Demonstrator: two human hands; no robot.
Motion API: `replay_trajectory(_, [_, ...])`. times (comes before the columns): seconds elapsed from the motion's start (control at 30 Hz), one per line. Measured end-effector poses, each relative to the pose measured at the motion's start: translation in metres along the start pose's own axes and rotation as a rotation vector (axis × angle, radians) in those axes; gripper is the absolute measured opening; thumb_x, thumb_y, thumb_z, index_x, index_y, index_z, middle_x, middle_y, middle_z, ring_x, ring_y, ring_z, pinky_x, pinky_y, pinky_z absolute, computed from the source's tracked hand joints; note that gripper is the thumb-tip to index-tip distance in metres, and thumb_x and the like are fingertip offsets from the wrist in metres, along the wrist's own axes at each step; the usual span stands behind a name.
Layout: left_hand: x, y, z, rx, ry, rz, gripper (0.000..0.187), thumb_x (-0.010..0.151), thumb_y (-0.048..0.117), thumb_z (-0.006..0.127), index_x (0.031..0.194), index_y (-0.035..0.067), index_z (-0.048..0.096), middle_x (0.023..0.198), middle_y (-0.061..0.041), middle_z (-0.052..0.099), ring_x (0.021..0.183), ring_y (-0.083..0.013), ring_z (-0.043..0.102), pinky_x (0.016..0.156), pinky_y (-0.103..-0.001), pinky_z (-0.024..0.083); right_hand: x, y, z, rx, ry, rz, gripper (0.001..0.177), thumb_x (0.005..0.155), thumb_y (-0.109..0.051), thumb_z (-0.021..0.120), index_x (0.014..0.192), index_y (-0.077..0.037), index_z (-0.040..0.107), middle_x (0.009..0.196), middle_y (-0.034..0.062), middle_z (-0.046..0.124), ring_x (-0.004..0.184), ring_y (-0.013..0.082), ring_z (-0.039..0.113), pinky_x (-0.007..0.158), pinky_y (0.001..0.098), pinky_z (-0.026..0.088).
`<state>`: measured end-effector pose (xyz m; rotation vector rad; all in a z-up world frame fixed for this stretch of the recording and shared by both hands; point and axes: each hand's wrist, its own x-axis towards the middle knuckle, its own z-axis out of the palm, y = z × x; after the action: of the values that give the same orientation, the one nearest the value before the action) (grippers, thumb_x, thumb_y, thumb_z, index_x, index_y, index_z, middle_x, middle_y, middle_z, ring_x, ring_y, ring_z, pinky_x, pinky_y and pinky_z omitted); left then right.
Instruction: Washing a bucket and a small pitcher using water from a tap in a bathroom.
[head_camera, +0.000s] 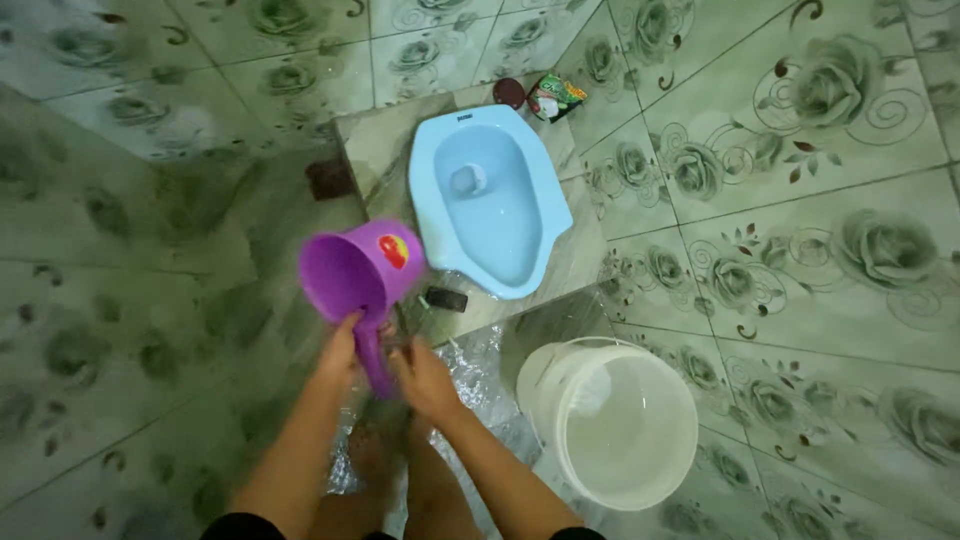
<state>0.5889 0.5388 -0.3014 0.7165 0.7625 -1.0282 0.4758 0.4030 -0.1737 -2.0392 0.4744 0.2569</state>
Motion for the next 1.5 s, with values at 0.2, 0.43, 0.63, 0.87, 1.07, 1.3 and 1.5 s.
replay_trajectory(0.2, [0.037,0.013,0.01,0.501,0.555,0.46,0.027,0.099,0.019,0.056,0.115,-0.002,0.064,0.086,-0.017,0.073,0.066,-0.0301,0.07,0.065,-0.05,0.058,0.053,0.145,0.003,-0.364,-0.024,0.252,0.042,0.09,-0.027,0.069,0.126,-0.011,0.054,0.12,0.021,0.062,0.111,0.043,0.06,0.091,0.0535,0.05])
replay_trajectory(0.43, [0.138,0.008,-0.035,0.927,0.752,0.548,0.026,0.095,0.023,0.07,0.09,-0.002,0.075,0.075,-0.016,0.075,0.058,-0.0181,0.065,0.059,-0.035,0.047,0.132,0.203,0.035,-0.696,-0.12,0.129,0.059,0.079,-0.029,0.079,0.133,-0.026,0.054,0.145,0.0176,0.045,0.134,0.0373,0.042,0.097,0.0587,0.046])
replay_trajectory(0.63, [0.18,0.008,-0.035,0.695,0.508,0.634,0.025,0.095,0.021,0.065,0.088,-0.002,0.069,0.065,-0.011,0.069,0.046,-0.0204,0.063,0.045,-0.04,0.05,0.178,0.256,0.076,-0.747,-0.053,0.106,0.09,0.069,-0.03,0.082,0.15,-0.022,0.044,0.15,0.016,0.041,0.135,0.0375,0.036,0.096,0.0661,0.036])
replay_trajectory(0.87, [0.189,-0.014,-0.044,0.72,0.541,0.616,0.032,0.098,0.023,0.063,0.082,-0.003,0.072,0.064,-0.01,0.071,0.049,-0.0189,0.065,0.048,-0.037,0.048,0.19,0.284,0.1,-0.986,-0.036,0.04,0.044,0.093,-0.021,0.059,0.136,-0.022,0.052,0.127,0.0132,0.057,0.121,0.0353,0.053,0.089,0.0574,0.044])
replay_trajectory(1.07, [0.168,-0.032,-0.01,0.714,0.538,0.64,0.035,0.098,0.025,0.064,0.079,-0.004,0.07,0.062,-0.012,0.068,0.051,-0.0187,0.062,0.048,-0.036,0.046,0.186,0.313,0.102,-0.98,-0.057,-0.12,0.042,0.097,-0.018,0.056,0.138,-0.021,0.052,0.119,0.0169,0.06,0.116,0.0365,0.058,0.084,0.0518,0.052])
replay_trajectory(1.3, [0.163,-0.044,0.049,1.016,0.523,0.629,0.044,0.097,0.032,0.065,0.075,-0.005,0.073,0.06,-0.014,0.07,0.054,-0.023,0.068,0.057,-0.041,0.05,0.17,0.259,0.024,-0.762,-0.156,0.104,0.052,0.086,-0.012,0.065,0.137,-0.019,0.055,0.129,0.0204,0.055,0.119,0.0401,0.055,0.083,0.0542,0.053])
replay_trajectory(1.5, [0.168,-0.058,0.155,1.243,0.41,0.578,0.036,0.093,0.03,0.068,0.078,-0.002,0.074,0.061,-0.014,0.07,0.053,-0.0257,0.069,0.06,-0.042,0.052,0.173,0.265,-0.091,-0.45,-0.027,0.38,0.049,0.091,-0.02,0.065,0.137,-0.007,0.054,0.134,0.0229,0.057,0.114,0.0345,0.063,0.088,0.0473,0.062])
